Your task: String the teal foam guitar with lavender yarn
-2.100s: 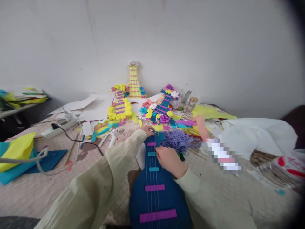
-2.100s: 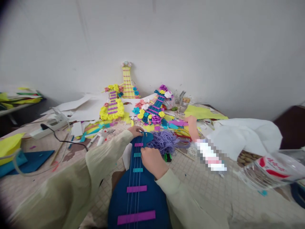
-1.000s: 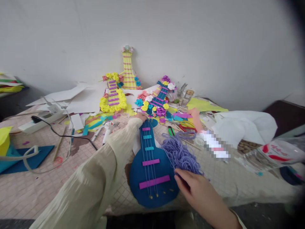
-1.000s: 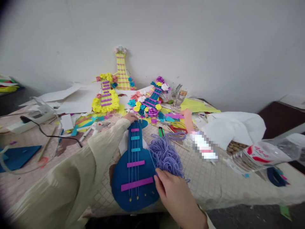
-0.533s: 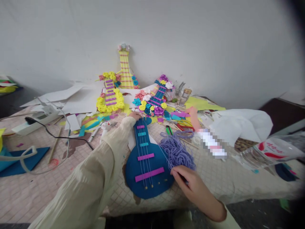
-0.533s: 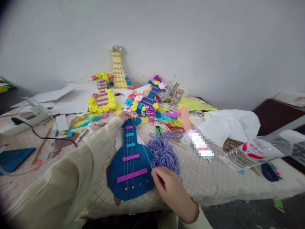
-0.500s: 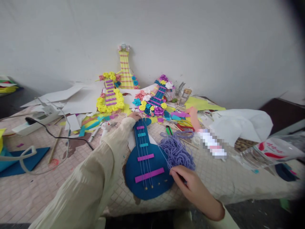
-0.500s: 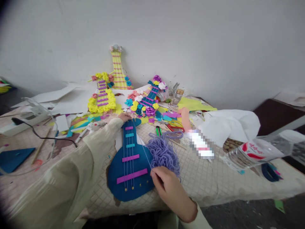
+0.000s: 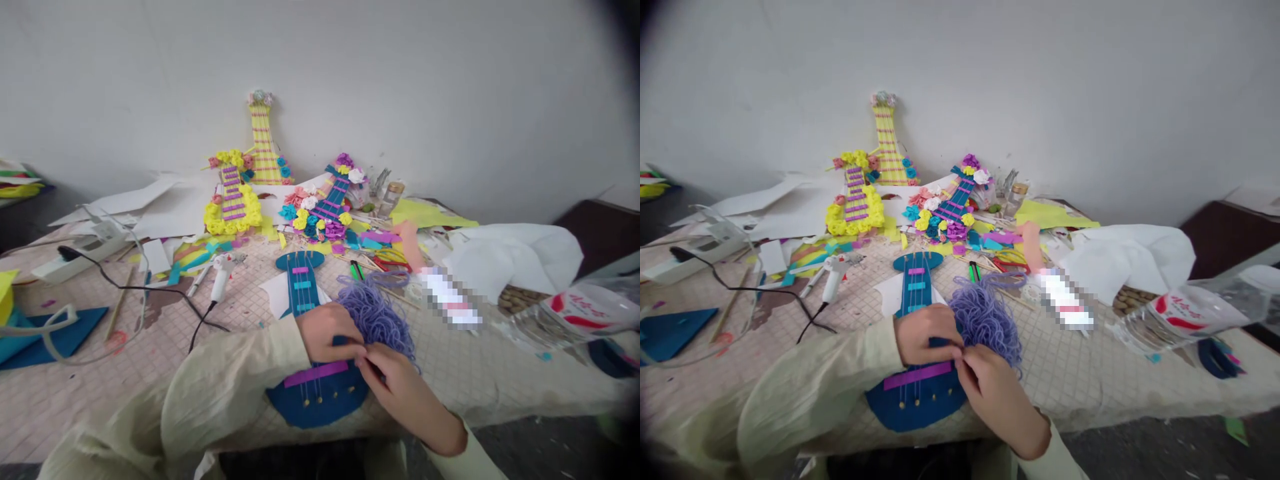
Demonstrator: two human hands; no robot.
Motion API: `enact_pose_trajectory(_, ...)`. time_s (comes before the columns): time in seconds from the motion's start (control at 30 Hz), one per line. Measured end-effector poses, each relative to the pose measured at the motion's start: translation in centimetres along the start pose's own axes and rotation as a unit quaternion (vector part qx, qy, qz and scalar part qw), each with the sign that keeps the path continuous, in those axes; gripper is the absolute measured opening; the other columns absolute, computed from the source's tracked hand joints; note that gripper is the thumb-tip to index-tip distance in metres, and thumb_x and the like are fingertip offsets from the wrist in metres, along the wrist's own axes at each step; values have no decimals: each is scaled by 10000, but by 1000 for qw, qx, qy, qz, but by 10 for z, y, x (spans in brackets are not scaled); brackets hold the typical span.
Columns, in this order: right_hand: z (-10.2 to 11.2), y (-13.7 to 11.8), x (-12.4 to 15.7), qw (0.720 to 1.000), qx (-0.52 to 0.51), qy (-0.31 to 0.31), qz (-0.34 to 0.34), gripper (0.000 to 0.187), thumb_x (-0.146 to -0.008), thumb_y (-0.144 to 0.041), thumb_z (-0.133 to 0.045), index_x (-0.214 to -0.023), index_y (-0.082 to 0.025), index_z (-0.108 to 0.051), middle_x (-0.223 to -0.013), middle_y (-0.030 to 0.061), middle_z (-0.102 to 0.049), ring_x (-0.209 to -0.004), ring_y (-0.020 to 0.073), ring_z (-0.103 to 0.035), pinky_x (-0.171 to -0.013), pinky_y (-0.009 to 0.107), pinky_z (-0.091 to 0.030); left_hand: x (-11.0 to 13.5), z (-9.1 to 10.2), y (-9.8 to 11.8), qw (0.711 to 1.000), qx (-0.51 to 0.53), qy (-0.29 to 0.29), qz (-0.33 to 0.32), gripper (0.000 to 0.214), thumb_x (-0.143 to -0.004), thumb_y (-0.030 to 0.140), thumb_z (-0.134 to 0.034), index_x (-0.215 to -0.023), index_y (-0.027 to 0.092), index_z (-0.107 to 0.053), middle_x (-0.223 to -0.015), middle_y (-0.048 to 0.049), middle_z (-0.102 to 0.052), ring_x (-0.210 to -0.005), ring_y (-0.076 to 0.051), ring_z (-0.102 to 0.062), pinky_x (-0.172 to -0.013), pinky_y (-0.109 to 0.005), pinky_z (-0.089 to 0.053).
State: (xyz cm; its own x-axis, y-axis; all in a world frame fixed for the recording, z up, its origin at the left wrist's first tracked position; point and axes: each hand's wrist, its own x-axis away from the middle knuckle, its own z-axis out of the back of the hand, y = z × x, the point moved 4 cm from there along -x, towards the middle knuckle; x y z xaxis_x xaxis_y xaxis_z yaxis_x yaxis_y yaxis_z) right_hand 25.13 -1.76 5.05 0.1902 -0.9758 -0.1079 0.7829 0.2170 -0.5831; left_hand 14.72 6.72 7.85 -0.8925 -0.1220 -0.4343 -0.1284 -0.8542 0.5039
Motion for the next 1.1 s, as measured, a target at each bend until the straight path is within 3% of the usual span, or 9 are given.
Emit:
enact_pose_trajectory(0.17,7,4,-1,999,46,25,10,188,-859,-190,-394,-724,-179,-525,-727,20,-570,-718,137,-546,-654,269,-419,10,-11,-1,998,13,63,0,221,-850,289,-455,-746,155,-597,-588,-26,-533,-585,-134,-491,-592,-258,-412)
enact_pose_trajectory(0.27,14,12,-3,997,60,47,29,128,-826,-170,-444,-819,-189,-571,-801,33,-599,-780,146,-557,-697,278,-446,14,-12,-5,994,27,108,19,239,-862,270,-434,-708,159,-580,-609,-31,-532,-608,-135,-484,-595,-255,-406)
enact_pose_trajectory(0.47,19,31,-2,986,127,100,51,179,-827,-156,-430,-865,-189,-602,-822,52,-624,-777,155,-575,-708,300,-475,25,-11,-9,979,41,198,17,182,-828,220,-479,-668,164,-545,-567,-21,-522,-591,-136,-476,-597,-269,-399)
enact_pose_trajectory(0.67,26,35,-6,968,157,180,77,196,-852,-169,-418,-926,-176,-600,-898,62,-626,-860,160,-554,-808,319,-456,29,-7,-7,969,40,245,-10,153,-826,198,-468,-684,173,-516,-573,-23,-519,-570,-134,-463,-572,-282,-395)
enact_pose_trajectory(0.83,46,30,-27,943,232,229,63,181,-832,-203,-449,-871,-192,-626,-912,59,-616,-905,197,-519,-846,359,-425,31,-3,3,967,-2,249,-45,104,-821,156,-456,-735,178,-510,-583,-21,-510,-572,-138,-456,-550,-279,-392)
enact_pose_trajectory(0.97,68,36,-56,933,267,236,54,264,-830,-266,-465,-1040,-182,-600,-1058,99,-570,-1029,244,-482,-896,413,-394,38,2,3,956,-10,290,-33,68,-806,133,-469,-771,186,-494,-601,-11,-495,-593,-140,-447,-564,-289,-394)
enact_pose_trajectory(1.03,80,45,-70,950,220,212,68,335,-832,-311,-476,-1138,-193,-545,-1124,98,-544,-1075,237,-479,-914,407,-397,41,4,0,949,-9,314,-25,72,-800,120,-475,-785,188,-492,-613,-6,-483,-607,-139,-444,-568,-289,-394)
enact_pose_trajectory(1.1,89,56,-83,973,152,147,93,363,-816,-358,-509,-1151,-217,-531,-1136,72,-557,-1081,217,-497,-932,394,-397,44,6,-4,942,-10,334,-16,82,-798,108,-473,-793,188,-491,-622,-2,-468,-616,-136,-441,-566,-284,-391)
